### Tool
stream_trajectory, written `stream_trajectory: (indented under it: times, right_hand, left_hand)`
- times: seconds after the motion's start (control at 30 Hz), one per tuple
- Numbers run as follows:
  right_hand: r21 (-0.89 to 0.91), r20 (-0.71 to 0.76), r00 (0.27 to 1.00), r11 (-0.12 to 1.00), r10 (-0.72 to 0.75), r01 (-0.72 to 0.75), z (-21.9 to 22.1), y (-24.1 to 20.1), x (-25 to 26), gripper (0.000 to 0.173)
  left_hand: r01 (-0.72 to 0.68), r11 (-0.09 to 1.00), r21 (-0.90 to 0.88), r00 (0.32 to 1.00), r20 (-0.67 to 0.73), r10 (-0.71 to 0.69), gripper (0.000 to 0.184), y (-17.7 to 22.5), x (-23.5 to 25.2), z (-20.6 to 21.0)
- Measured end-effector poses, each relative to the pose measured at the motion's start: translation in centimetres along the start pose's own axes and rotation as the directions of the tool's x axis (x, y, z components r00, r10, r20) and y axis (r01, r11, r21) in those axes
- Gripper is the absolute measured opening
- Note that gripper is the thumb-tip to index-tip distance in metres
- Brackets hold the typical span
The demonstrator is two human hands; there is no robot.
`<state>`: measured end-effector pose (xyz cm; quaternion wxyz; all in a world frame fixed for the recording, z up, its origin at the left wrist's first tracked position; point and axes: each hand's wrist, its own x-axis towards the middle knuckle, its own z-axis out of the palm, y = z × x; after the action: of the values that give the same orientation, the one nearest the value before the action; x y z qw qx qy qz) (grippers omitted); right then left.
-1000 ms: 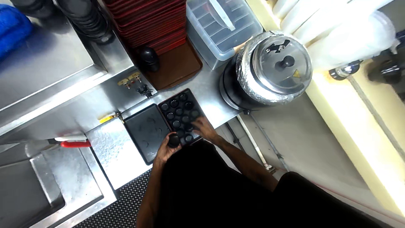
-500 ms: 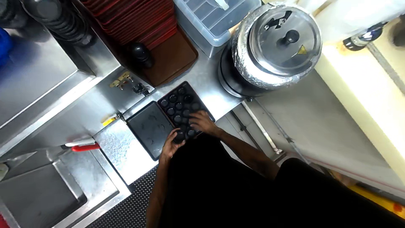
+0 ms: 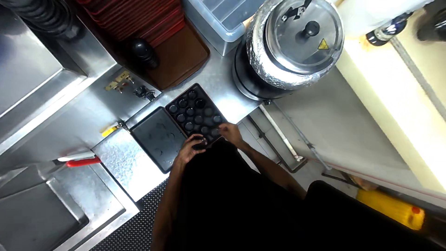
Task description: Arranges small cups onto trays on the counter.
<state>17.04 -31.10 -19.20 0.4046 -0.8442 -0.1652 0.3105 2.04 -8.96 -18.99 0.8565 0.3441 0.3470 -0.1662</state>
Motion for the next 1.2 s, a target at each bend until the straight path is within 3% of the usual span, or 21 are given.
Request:
stream_trajectory:
  times: [0.17, 0.27, 0.4, 0.5, 0.57, 0.7, 0.87, 1.0, 1.1, 1.2]
  right_hand:
    - [-0.272, 0.041, 0.999, 0.962, 0.010, 0.001, 1.3, 1.6, 0.6, 0.019]
    - [-0.315, 0.020, 0.999, 0.949, 0.032, -0.024, 1.9, 1.1, 0.5, 0.023]
    - [-0.131, -0.051, 0.998, 0.991, -0.023, 0.016, 1.2, 0.1, -0.4, 0.041]
    - [0.138, 0.097, 0.995, 0.990, -0.034, 0.021, 0.4, -1.9, -1.3, 0.043]
    - [0.205, 0.141, 0.988, 0.978, -0.062, 0.032, 0.2, -2.2, -1.4, 0.037]
    - [0.159, 0.037, 0.999, 0.987, -0.024, 0.018, -1.5, -0.9, -1.0, 0.022]
    - [0.031, -0.191, 0.982, 1.000, 0.000, 0.006, -2.6, 2.9, -1.7, 0.023]
    - [-0.104, -0.215, 0.976, 0.994, -0.042, 0.020, -1.9, 3.8, -1.1, 0.021]
    - [-0.210, -0.203, 0.979, 0.976, 0.004, -0.048, -1.9, 2.8, 0.0, 0.026]
    - [-0.272, -0.193, 0.981, 0.960, 0.008, -0.061, -2.2, 1.9, 0.9, 0.034]
  left_hand:
    - [0.014, 0.999, 0.030, 0.999, -0.039, -0.013, 0.035, 0.2, 0.9, 0.3]
    - [-0.018, 0.999, 0.038, 0.997, -0.070, 0.020, 0.030, 0.7, 1.5, 1.1]
    - [-0.041, 0.994, 0.106, 0.997, -0.058, 0.047, 0.032, 1.6, 1.7, 2.5]
    - [-0.055, 0.982, 0.179, 0.998, 0.016, 0.053, 0.032, 1.4, 2.1, 3.6]
    - [-0.045, 0.977, 0.208, 0.998, 0.050, 0.035, 0.031, 1.3, 2.4, 4.7]
    - [-0.005, 0.971, 0.237, 1.000, 0.008, 0.004, 0.031, 1.3, 2.8, 5.6]
    - [0.015, 0.989, 0.146, 0.997, -0.080, -0.003, 0.024, 1.4, 2.9, 4.5]
    - [0.010, 0.997, 0.076, 0.989, -0.149, 0.002, 0.026, 1.2, 3.0, 3.7]
    - [-0.011, 1.000, -0.010, 0.981, -0.192, 0.009, 0.032, 0.9, 2.2, 2.8]
    - [-0.102, 0.989, -0.108, 0.979, -0.186, 0.081, 0.030, 0.5, 0.2, 1.8]
